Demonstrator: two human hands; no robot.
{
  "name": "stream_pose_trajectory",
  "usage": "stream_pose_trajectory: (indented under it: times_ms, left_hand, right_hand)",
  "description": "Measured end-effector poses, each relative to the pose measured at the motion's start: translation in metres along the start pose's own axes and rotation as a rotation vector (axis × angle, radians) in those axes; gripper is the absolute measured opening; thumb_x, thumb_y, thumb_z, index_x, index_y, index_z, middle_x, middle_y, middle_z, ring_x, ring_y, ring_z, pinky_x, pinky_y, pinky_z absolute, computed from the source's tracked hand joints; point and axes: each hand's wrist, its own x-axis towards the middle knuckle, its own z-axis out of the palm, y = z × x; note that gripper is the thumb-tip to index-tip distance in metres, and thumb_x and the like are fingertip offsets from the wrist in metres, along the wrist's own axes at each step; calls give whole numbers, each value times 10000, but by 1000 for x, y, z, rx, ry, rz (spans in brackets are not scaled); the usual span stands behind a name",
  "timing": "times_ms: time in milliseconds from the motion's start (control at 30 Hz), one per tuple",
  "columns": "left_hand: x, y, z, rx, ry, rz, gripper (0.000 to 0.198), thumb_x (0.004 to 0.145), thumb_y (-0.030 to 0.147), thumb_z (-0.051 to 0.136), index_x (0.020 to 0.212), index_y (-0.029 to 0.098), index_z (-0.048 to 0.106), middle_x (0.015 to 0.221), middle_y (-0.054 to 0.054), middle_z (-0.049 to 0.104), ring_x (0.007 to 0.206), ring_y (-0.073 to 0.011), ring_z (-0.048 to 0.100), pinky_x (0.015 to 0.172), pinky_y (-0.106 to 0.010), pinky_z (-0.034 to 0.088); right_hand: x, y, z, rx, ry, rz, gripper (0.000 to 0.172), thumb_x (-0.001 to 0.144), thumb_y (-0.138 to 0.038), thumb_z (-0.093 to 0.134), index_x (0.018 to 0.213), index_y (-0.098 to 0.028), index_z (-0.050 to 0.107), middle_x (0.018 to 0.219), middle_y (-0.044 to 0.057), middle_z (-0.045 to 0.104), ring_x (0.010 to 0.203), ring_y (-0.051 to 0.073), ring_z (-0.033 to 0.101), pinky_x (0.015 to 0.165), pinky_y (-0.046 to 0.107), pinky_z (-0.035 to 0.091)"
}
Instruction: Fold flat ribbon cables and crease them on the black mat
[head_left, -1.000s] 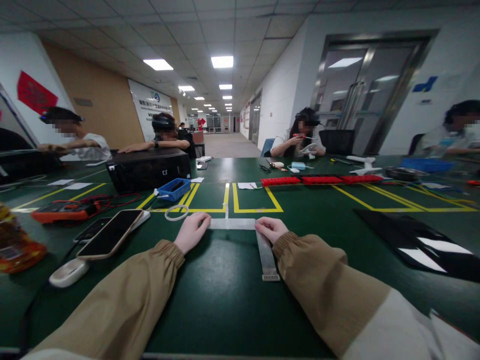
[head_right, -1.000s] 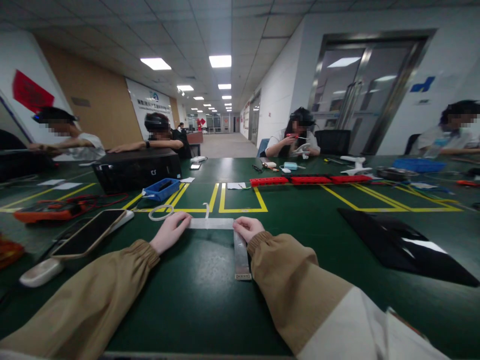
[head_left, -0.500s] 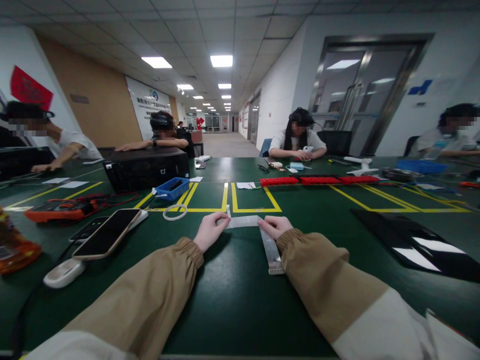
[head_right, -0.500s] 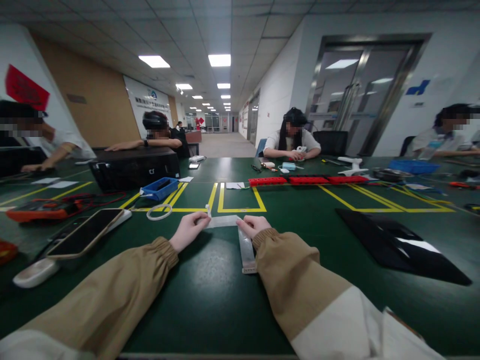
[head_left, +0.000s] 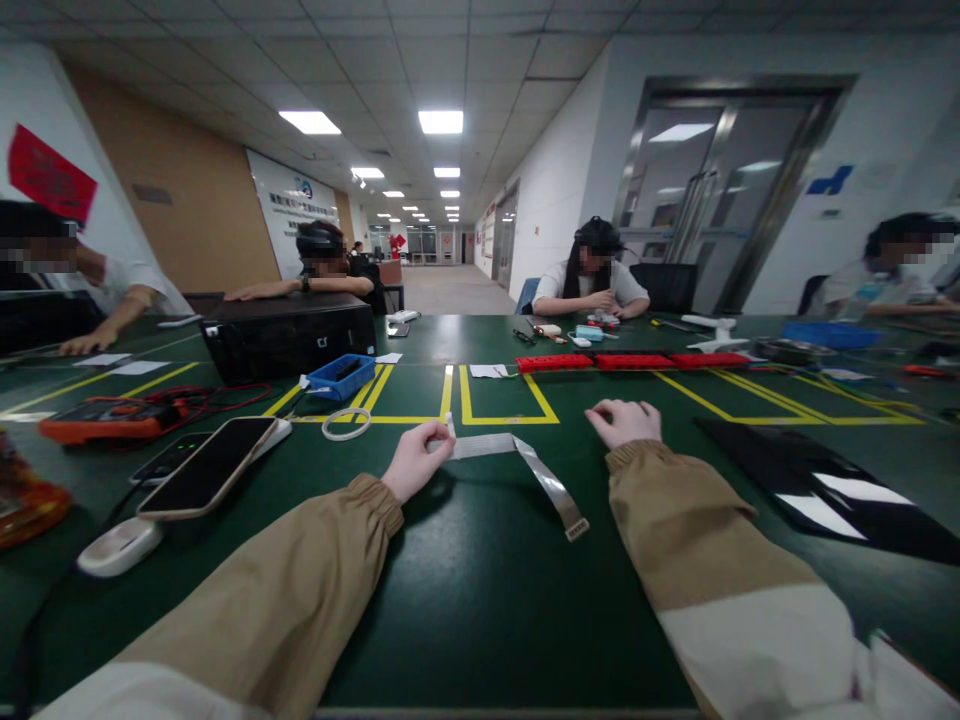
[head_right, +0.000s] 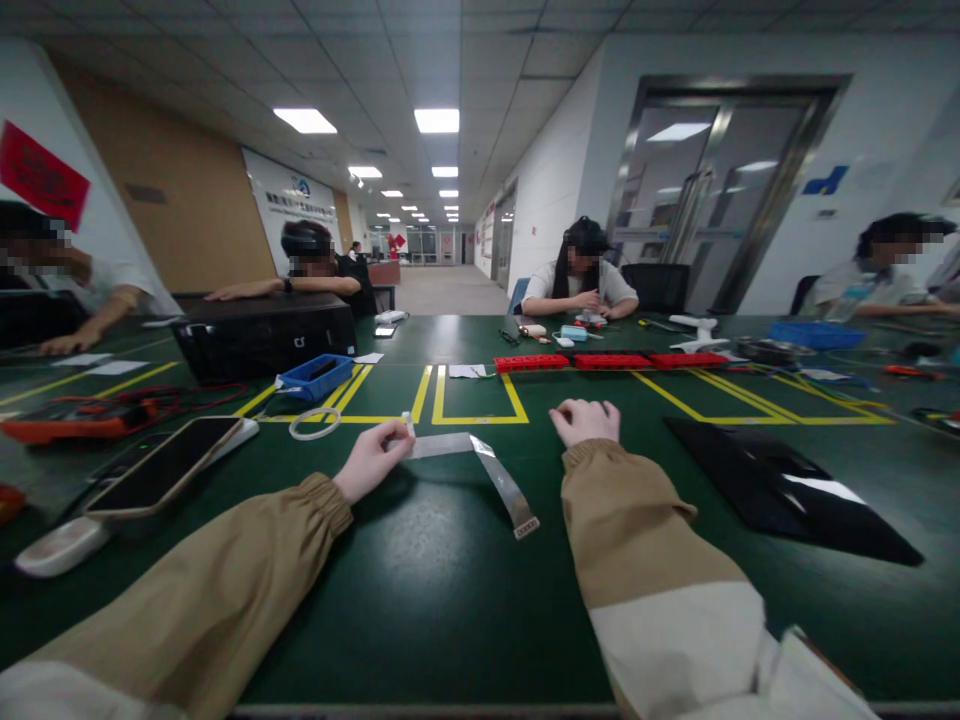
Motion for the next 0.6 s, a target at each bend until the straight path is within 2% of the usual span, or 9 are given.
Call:
stream_pose_trajectory:
  times_ms: [67,167,200,267,333,433,500,600]
  left_hand:
    - [-1,-1,0,-16,-18,2,160,773,301,532,726,151,561,688,9,572,664,-128,535,635,-217,401]
    - [-3,-1,1,-54,-54,4,164,785,307,529,764,150,569,702,5,586,673,-128,545,640,-215,410]
    - [-3,-1,1,-64,-62,6,166,788,310,529,775,150,572,709,2,592,677,-129,550,643,-215,414]
    - [-4,0,0,-72,-72,8,172,793,314,529,787,149,578,718,-2,600,685,-132,557,650,-216,421]
    - [-4,1,0,-69,-76,14,178,800,317,524,793,149,580,727,-5,603,692,-133,560,657,-219,424]
    - [-4,2,-1,-56,-73,22,180,805,319,519,794,149,577,724,-4,598,689,-132,554,656,-221,420]
    - [-4,2,-2,-47,-75,23,179,805,319,518,796,149,576,720,-3,594,684,-131,549,654,-223,417]
    - [-4,3,-2,-41,-89,23,182,808,320,513,798,149,573,711,0,586,672,-127,538,643,-223,410]
  right_hand:
    - [6,35,-9,-48,40,190,300,796,-402,516,941,-181,659,982,127,581,974,283,465,916,467,226]
    - [7,94,-14,-98,108,427,494,738,-394,564,1108,-68,596,1116,272,484,1070,404,379,838,538,230]
    - [6,114,-12,-118,149,522,558,723,-397,571,1141,-27,567,1145,317,442,1091,436,344,828,561,212]
    - [4,152,-3,-132,262,748,641,649,-433,622,1155,-42,562,1181,338,411,1107,458,315,830,582,183]
    - [4,184,9,-96,389,835,690,623,-520,611,1145,-70,573,1166,358,411,1115,473,298,795,614,162]
    - [6,213,20,-111,465,902,795,565,-560,643,1176,-58,555,1170,375,389,1151,467,263,810,614,137]
    - [7,220,22,-87,450,930,838,523,-558,682,1172,-42,555,1163,390,382,1167,472,249,822,611,127]
    - [8,222,17,-8,494,915,827,484,-625,686,1090,-67,601,1142,407,385,1164,490,252,819,624,106]
